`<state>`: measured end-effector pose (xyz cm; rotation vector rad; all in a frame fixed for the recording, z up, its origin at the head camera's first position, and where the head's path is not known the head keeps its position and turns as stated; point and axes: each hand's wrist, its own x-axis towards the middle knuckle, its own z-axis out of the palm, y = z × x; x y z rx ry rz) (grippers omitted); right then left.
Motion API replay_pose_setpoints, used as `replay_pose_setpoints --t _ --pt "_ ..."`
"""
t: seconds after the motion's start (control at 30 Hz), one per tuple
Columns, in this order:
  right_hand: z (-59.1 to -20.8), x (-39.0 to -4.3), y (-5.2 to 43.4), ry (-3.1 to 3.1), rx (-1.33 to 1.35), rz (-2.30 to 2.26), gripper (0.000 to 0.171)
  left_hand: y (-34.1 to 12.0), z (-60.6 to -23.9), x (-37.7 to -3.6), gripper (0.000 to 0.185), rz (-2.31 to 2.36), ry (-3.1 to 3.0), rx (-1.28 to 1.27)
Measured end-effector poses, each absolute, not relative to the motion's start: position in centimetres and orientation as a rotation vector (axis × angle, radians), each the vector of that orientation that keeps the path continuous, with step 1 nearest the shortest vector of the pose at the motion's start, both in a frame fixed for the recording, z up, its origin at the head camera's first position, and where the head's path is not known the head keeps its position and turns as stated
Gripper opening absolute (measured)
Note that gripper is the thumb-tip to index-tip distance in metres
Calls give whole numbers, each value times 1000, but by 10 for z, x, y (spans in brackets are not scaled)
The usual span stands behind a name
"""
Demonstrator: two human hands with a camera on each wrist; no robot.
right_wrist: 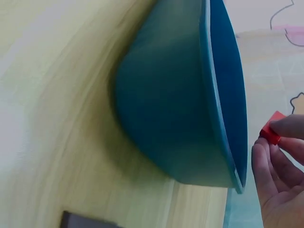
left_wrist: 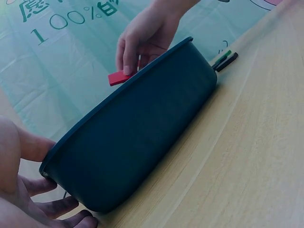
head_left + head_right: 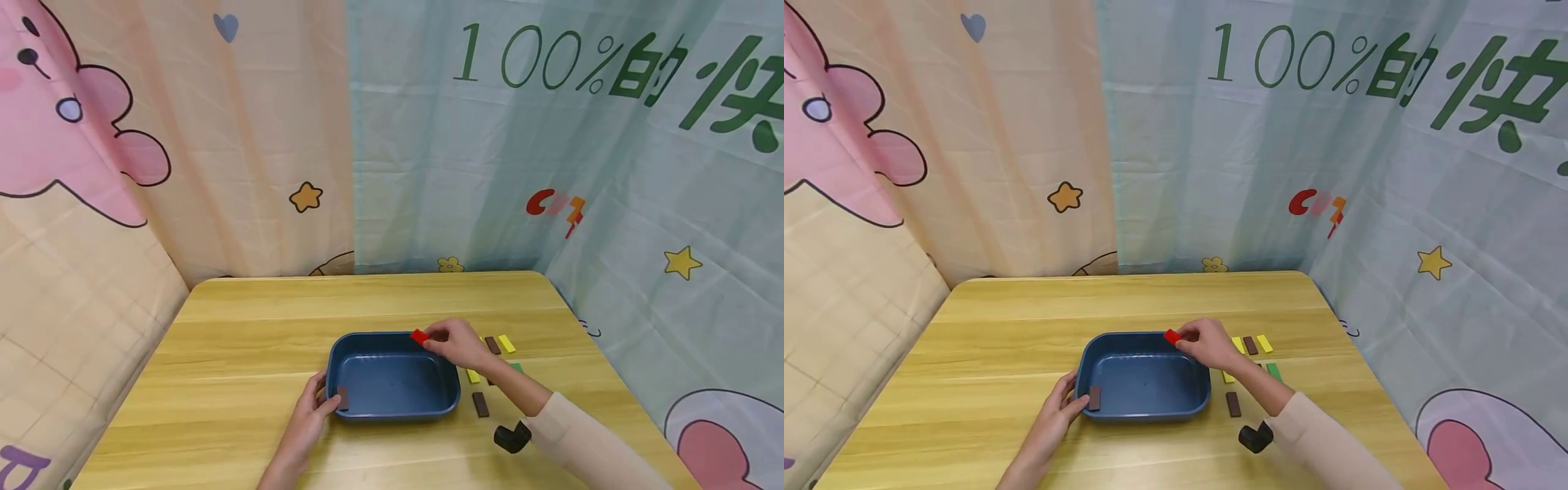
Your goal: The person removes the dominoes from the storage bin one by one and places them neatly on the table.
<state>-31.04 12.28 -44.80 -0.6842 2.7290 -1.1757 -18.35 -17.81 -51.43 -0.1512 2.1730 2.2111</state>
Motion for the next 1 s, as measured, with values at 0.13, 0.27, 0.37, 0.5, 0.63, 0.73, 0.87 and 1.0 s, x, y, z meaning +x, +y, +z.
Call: replay_pose_setpoints --t 0.13,0.27,0.37,0.5,0.63,0.73,0.87,1.0 --pt "-450 -307 134 2755 -645 -1196 16 -177 -515 -185 52 2208 2172 -157" --pt "-450 -303 142 2737 -611 -1231 17 -176 -515 -185 51 2210 2170 -159" --pt "-450 -301 144 2738 -597 -1246 17 -176 -514 -184 51 2214 2173 -152" --pt "-451 -299 147 2784 -588 -1213 15 -177 -515 -183 51 2227 2174 -143" --pt "-454 -297 152 2806 -560 -1205 14 -177 -515 -182 51 2228 2175 -142" --pt "-457 -294 158 2792 -533 -1242 14 -178 -515 -182 51 2219 2184 -136" --pt "-462 -290 169 2785 -501 -1296 14 -178 -515 -182 51 2220 2176 -137" --pt "-464 -285 180 2787 -424 -1336 15 -178 -513 -183 50 2225 2158 -140"
